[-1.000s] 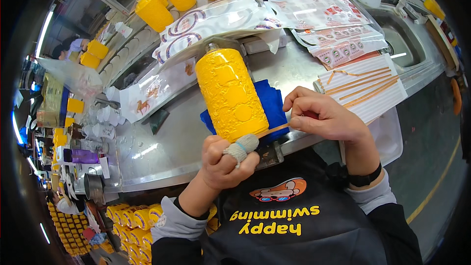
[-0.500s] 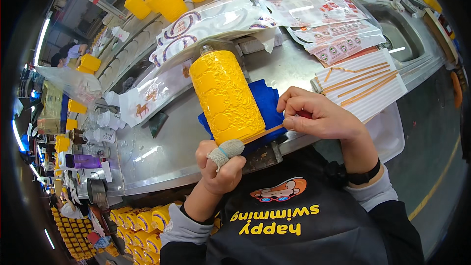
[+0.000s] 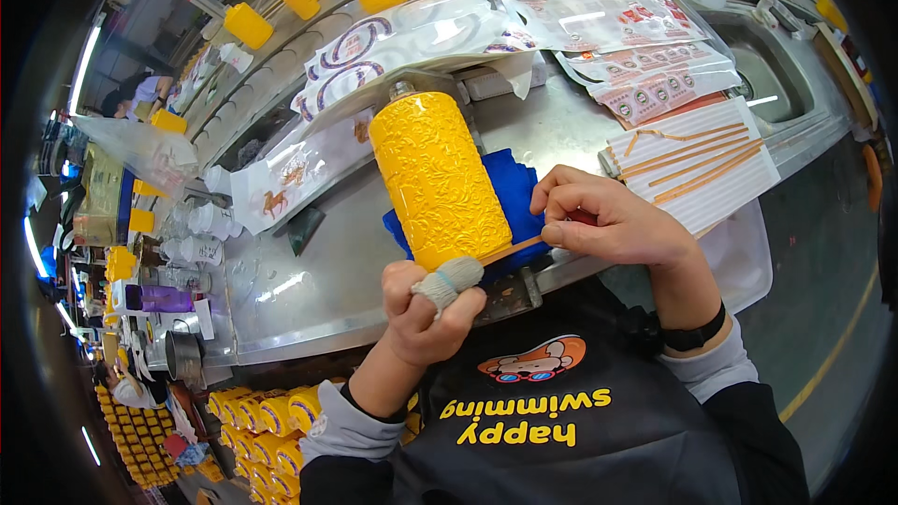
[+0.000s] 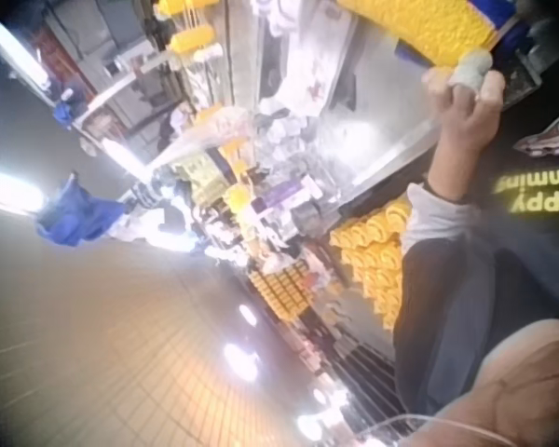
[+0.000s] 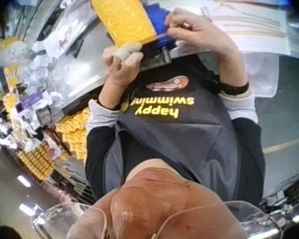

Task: The worker applies decorative labels and brand stickers to yellow textured bottles on an assembly line.

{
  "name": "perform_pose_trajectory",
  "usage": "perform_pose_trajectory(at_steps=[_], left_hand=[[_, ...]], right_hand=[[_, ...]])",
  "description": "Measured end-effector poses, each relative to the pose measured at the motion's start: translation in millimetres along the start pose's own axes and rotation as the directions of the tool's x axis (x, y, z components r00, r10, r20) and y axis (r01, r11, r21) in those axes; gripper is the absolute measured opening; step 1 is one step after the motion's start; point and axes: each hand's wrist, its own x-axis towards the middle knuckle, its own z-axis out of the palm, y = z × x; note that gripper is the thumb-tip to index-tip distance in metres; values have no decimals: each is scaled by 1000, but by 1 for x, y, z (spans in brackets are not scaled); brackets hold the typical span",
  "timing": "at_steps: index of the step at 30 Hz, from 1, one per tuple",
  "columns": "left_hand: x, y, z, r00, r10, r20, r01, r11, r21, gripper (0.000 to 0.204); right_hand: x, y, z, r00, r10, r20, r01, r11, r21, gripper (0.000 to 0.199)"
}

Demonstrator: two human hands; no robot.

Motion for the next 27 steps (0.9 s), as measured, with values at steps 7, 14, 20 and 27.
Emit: perform_pose_trajectory(at_steps=[7, 14, 20, 27], left_hand=[[-15, -6, 9, 997, -44, -67, 43, 999, -13, 27], [5, -4, 5, 998, 56, 4, -56, 998, 41, 26], [-17, -4, 9, 988, -61, -140, 63, 998, 9, 24], [3, -4, 1, 1000, 24, 18, -24, 1000, -9, 32]], right_hand=[[2, 0, 4, 1000, -20, -9, 20, 999, 37, 17], [3, 7, 3, 999, -49, -3, 49, 999, -9, 17], [9, 7, 10, 995, -103, -17, 104, 994, 23, 19], [8, 10, 10, 994, -106, -38, 106, 994, -2, 19]])
